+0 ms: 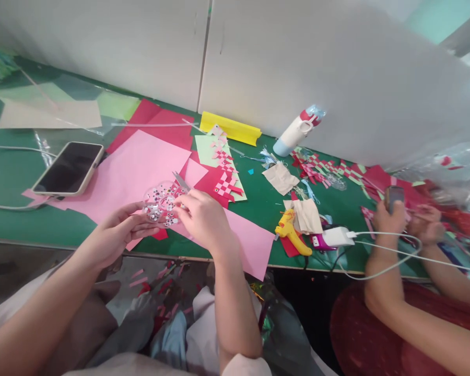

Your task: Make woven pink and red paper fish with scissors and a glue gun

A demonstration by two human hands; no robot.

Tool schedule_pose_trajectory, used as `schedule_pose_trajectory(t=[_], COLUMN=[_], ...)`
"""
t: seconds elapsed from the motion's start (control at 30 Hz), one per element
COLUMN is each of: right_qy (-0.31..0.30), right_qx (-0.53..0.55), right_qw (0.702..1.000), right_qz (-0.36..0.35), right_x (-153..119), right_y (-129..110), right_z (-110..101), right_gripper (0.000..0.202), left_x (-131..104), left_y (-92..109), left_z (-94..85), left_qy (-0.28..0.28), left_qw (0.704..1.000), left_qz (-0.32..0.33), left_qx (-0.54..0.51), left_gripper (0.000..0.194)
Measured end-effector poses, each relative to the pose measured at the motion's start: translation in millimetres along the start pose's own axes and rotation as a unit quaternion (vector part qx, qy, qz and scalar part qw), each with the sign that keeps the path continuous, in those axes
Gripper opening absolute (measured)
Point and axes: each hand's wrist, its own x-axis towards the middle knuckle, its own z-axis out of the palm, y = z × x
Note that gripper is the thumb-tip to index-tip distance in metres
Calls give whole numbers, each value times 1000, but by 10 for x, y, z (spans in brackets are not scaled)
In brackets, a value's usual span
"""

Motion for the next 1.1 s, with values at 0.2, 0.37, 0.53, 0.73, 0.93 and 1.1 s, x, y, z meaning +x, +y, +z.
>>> schedule_pose_trajectory(t=[0.2, 0.37, 0.53, 0.73, 0.93, 1.1], right_qy=[24, 14, -2, -12, 25, 14], right_qx=[-47, -127, -188, -146, -131, -138], right_qw=[999, 991, 982, 989, 990, 989], right_qz=[-4, -30, 0, 31, 37, 43], right_x=[-3, 11, 21, 51, 31, 14], right_y=[-1, -58, -100, -123, -95, -101], right_z=[49, 153, 244, 270, 280, 284], right_gripper=[16, 21, 25, 21, 18, 19], left_x=[-8, -8, -11, -3, -7, -10], left_y=[-48, -95, -125, -122, -126, -140], left_z=[-42, -16, 40, 83, 74, 74], left_qy=[-15, -15, -20, -32, -29, -35], left_qw=[1000, 1000, 998, 997, 997, 997], left_qz=[15, 22, 53, 65, 64, 70], left_qx=[5, 8, 8, 4, 11, 10], left_gripper=[46, 49, 49, 50, 51, 50])
